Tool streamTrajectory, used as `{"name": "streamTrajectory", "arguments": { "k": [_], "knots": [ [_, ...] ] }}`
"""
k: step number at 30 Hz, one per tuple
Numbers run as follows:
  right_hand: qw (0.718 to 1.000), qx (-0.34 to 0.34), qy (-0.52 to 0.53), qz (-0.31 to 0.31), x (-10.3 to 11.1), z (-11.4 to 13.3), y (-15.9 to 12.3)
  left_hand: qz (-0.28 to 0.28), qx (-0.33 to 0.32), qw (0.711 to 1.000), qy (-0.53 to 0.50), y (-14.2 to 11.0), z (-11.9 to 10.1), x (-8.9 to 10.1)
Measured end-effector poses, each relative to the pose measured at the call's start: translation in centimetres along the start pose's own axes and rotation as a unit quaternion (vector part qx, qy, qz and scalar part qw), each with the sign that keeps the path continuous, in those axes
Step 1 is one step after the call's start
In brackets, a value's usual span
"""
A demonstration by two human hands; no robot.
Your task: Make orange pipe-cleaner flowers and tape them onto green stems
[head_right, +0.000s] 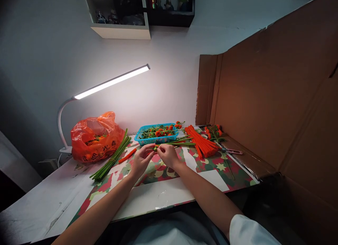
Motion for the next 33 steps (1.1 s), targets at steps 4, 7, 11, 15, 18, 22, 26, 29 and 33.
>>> {"name": "streamTrajectory", "arguments": {
  "k": [4, 7, 11, 15, 18, 22, 26, 29, 33],
  "knots": [
    [0.999, 0.022, -0.046, -0.017, 0.3, 0.5, -0.1, -0.011, 0.025, 0.999, -0.023, 0.0, 0.5, 0.1],
    [0.993, 0.052, -0.106, -0.018, 0.3, 0.7, -0.2, -0.017, 0.065, 0.997, -0.037, 0.1, 1.0, 0.2],
    [0.979, 0.089, -0.180, -0.020, 0.3, 0.8, -0.3, -0.031, 0.138, 0.987, -0.070, 0.2, 1.7, 0.4],
    [0.973, 0.105, -0.203, -0.017, 0.3, 0.7, -0.4, -0.027, 0.155, 0.985, -0.069, 0.3, 2.0, 0.4],
    [0.975, 0.098, -0.197, -0.019, 0.3, 0.6, -0.4, -0.012, 0.129, 0.991, -0.043, 0.3, 2.0, 0.5],
    [0.981, 0.079, -0.174, -0.013, 0.3, 0.6, -0.3, -0.009, 0.079, 0.997, 0.002, 0.5, 1.9, 0.7],
    [0.988, 0.058, -0.143, -0.006, 0.2, 0.6, -0.2, -0.002, 0.050, 0.998, 0.048, 0.4, 1.8, 0.7],
    [0.990, 0.047, -0.131, 0.001, 0.1, 0.5, -0.2, 0.006, 0.034, 0.997, 0.064, 0.3, 1.5, 0.6],
    [0.987, 0.043, -0.152, 0.014, 0.0, 0.5, -0.3, 0.007, 0.040, 0.998, 0.052, 0.3, 1.4, 0.4]
  ]
}}
Point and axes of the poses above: each hand's wrist, its own y-axis towards the middle knuckle, its own x-axis out of the back of the hand, z = x × y, the point moved 3 cm from there along y, towards the middle knuckle, and after that the axes turned 2 degrees about -y, right-handed, at the moved point
